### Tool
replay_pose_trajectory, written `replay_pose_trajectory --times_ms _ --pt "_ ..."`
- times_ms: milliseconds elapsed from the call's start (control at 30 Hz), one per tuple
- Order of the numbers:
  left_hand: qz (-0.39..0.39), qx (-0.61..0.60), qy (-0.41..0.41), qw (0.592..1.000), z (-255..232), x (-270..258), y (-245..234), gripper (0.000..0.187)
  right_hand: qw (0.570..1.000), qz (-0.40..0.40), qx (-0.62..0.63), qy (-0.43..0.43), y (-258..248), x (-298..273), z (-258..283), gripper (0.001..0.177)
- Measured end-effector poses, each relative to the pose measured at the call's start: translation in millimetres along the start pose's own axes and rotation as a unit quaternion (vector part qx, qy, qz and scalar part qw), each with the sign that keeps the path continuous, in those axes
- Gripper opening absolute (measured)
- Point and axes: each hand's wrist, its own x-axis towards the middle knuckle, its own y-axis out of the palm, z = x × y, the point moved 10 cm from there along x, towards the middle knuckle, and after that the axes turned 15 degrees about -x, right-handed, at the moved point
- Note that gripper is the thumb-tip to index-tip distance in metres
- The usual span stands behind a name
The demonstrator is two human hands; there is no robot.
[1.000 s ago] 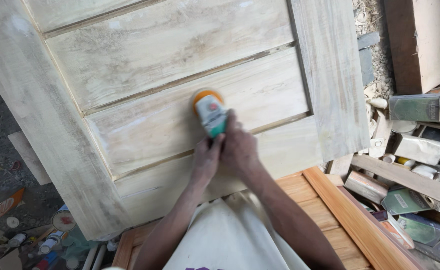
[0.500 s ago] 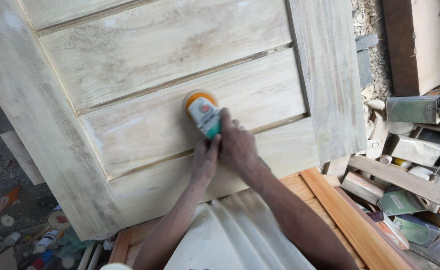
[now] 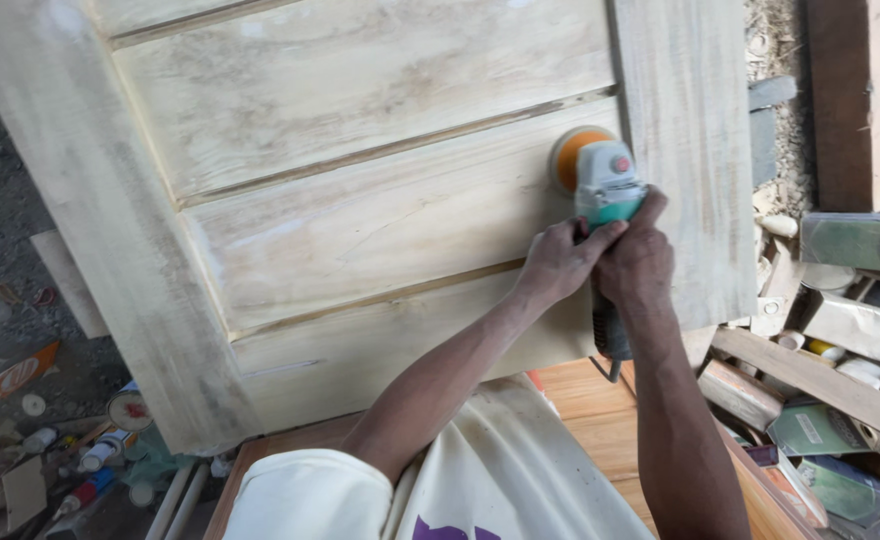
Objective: The person uses an electric orbital sander to smooth the surface of a large wooden door. They move the tool across the flat panels and along the raised edges, occasionally using their left hand to steady the door or wipe away dust.
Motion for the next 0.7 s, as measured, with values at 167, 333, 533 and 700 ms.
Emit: replay_pose_trajectory --times_ms 167,333,533,700 --pt "0.007 -0.038 -0.011 0.999 -4.6 -17.6 -24.5 0.071 0.999 -0.038 0.001 -0.026 -1.1 -12.8 32.7 0.079" --pt "-0.072 -0.035 -0.012 0.997 6.2 -65.8 -116.3 0.068 0.996 0.081 -0.036 -0.029 43.1 -41.7 112.1 0.086" --pt "-0.163 -0.127 0.032 0.978 31.7 -131.9 -240.3 0.067 0.981 0.093 -0.047 -0.163 71.9 -94.0 250.2 0.092" --pt "-0.181 -0.275 0.014 0.944 75.7 -178.9 -314.0 0.069 0.959 0.145 -0.046 -0.238 90.6 -137.0 339.1 0.102"
